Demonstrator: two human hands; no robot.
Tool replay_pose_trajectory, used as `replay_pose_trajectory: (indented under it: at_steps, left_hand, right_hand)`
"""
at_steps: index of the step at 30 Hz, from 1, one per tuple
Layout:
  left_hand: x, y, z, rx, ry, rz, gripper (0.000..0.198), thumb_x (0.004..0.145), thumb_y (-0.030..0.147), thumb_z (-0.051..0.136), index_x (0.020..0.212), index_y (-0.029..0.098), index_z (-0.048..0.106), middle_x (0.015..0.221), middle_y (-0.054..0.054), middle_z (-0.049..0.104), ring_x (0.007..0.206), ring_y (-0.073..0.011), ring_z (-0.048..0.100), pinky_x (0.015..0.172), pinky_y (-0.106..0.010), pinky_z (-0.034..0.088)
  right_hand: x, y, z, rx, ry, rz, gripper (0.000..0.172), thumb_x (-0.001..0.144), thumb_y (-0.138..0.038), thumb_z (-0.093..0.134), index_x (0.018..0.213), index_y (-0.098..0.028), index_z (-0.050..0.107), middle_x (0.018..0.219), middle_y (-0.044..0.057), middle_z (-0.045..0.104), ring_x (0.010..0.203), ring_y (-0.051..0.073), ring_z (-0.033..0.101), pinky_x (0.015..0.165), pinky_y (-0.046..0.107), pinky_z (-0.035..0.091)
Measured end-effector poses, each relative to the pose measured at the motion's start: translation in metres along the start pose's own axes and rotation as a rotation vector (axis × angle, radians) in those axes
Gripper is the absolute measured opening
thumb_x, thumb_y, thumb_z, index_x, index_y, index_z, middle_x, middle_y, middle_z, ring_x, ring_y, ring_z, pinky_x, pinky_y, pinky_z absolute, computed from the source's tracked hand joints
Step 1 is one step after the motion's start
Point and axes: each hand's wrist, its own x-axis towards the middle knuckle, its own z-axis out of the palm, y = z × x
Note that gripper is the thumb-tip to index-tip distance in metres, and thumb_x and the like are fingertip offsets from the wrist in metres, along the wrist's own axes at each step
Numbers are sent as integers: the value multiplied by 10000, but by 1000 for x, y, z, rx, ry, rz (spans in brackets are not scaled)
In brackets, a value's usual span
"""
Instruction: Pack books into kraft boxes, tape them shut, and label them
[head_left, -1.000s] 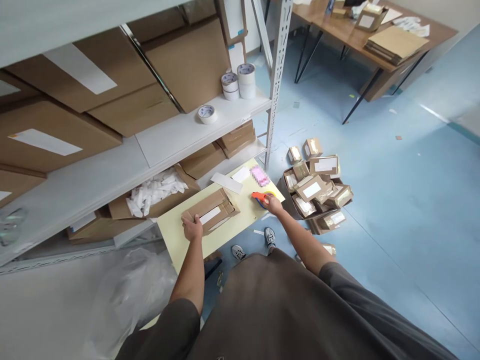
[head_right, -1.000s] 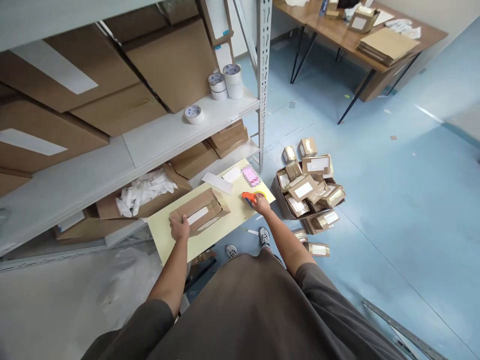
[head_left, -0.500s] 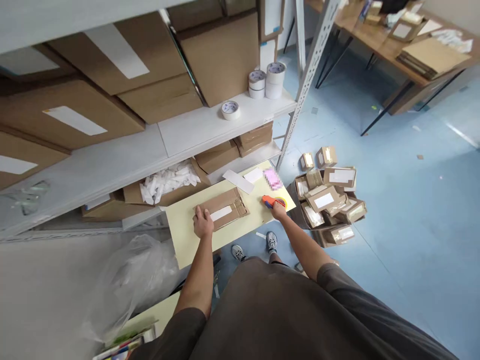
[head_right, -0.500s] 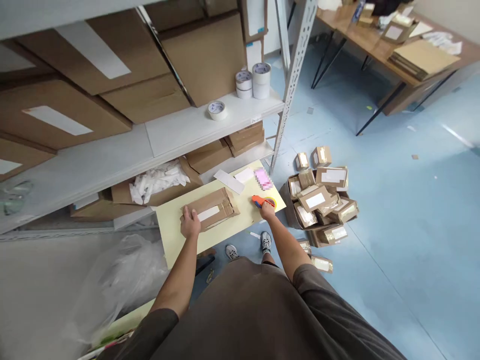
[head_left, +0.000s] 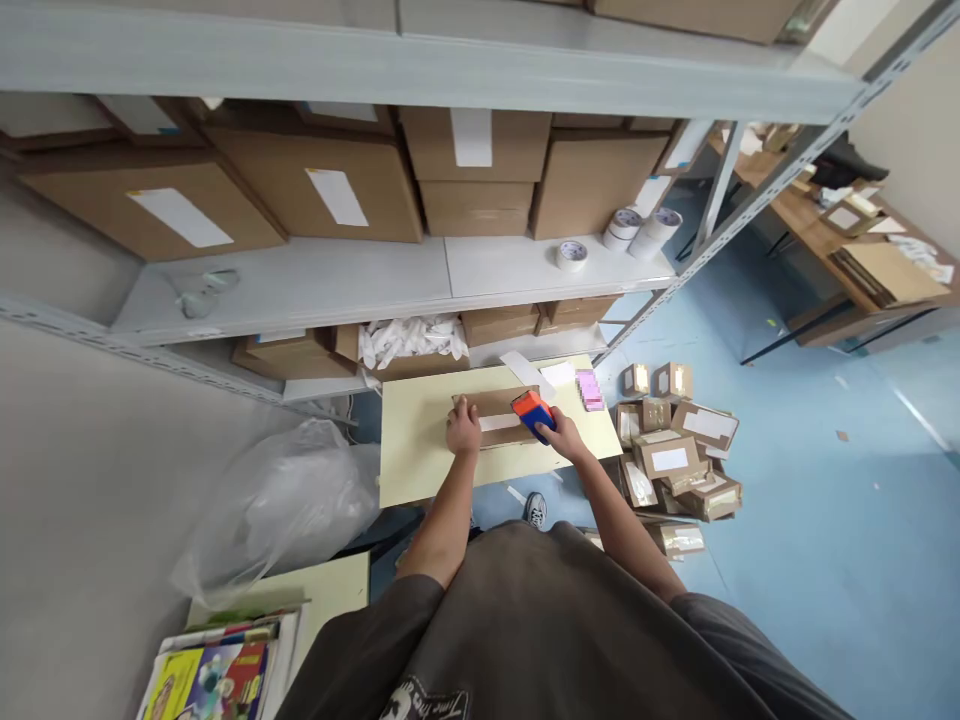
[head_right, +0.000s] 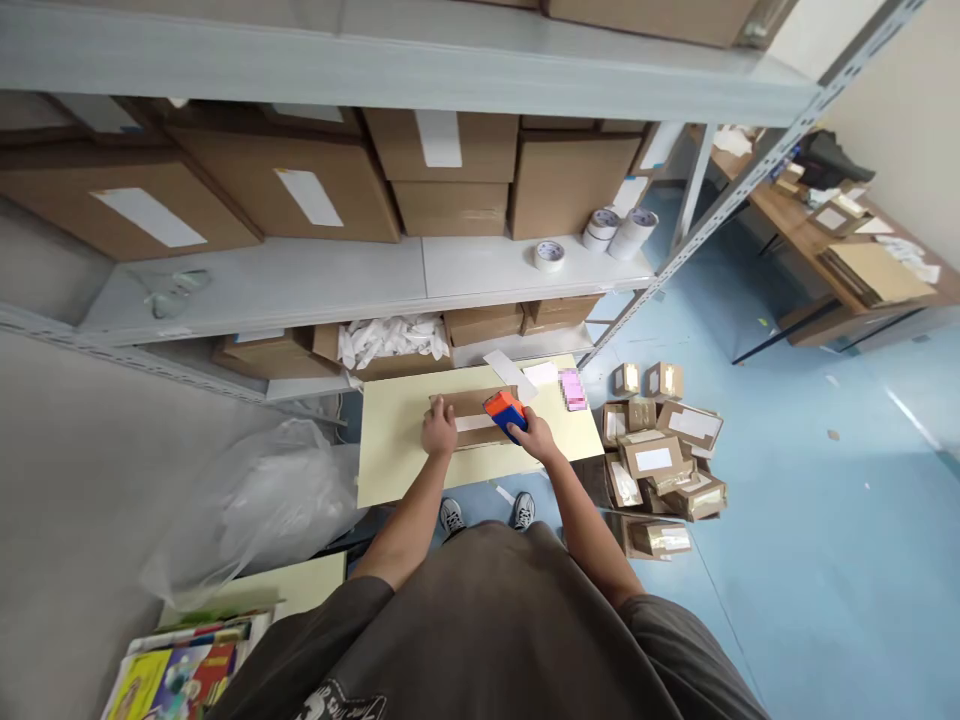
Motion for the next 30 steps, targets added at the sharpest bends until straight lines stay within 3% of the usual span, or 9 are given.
replay_pose_trajectory:
  at_steps: [5,9,12,15,17,19,23,26,30]
  left_hand:
    - [5,-9,5,-99,-6,24,563,1117,493,426,1601,250,581,1359,-222,675,1209,-355,643,983,-428,550]
    - [7,-17,6,-227,-2,52,547,1112,452,446,1597,244,586,1545,-214,588,1326,-377,601,1102,-506,517]
    - [7,-23,2,-356,38,144,489,1097,406,479,1504,219,676,1646,-178,515,1493,-383,476,1238,-549,412]
    - [9,-26,-9,-493,56,205,415,1073,384,530,1364,201,764,1577,-170,595,1539,-371,435,1280,-562,362]
    - [11,-26,-19,-594,-39,210,392,1065,399,543,1263,185,806,1417,-184,711,1433,-359,560,1228,-544,435]
    - [13,-25,-30,-704,-229,208,405,1053,455,562,1180,177,828,1255,-169,788,1263,-335,686,1134,-499,525]
    - [13,-18,-59,-851,-559,279,546,993,644,592,1088,169,843,1079,-107,839,1055,-302,761,972,-419,601]
    - [8,-8,-80,-882,-582,339,597,947,701,626,1036,155,852,1020,-99,841,990,-290,765,921,-382,602]
    - [-2,9,-103,-860,-465,389,504,922,641,701,970,167,864,1015,-103,834,963,-268,762,896,-357,597]
  right_hand:
    - [29,-50,24,-109,-74,-54,507,841,-748,683,835,-251,583,760,29,679,711,213,623,633,285,418]
    - [36,-56,45,-182,-66,-26,525,825,-763,688,770,-256,565,692,24,648,684,216,626,616,284,398]
    - [35,-54,51,-184,-49,5,524,827,-765,684,764,-259,560,687,29,655,671,220,629,609,287,401]
    - [32,-52,50,-182,-55,3,518,801,-755,717,788,-256,583,716,32,672,674,217,626,618,292,412]
    - [31,-49,46,-166,-80,0,524,785,-757,729,792,-251,592,718,26,666,675,213,616,623,294,415]
    - [30,-45,42,-123,-125,-19,534,780,-761,734,800,-244,600,726,16,657,679,204,601,630,294,419]
    - [33,-39,30,-5,-237,-129,556,755,-761,769,824,-230,619,754,-7,635,721,192,571,666,294,439]
    - [37,-38,19,127,-319,-177,567,745,-751,800,868,-215,661,779,-9,640,754,194,572,701,304,472]
    - [44,-45,8,279,-399,-235,574,696,-688,888,961,-198,746,854,13,697,830,224,630,800,355,536]
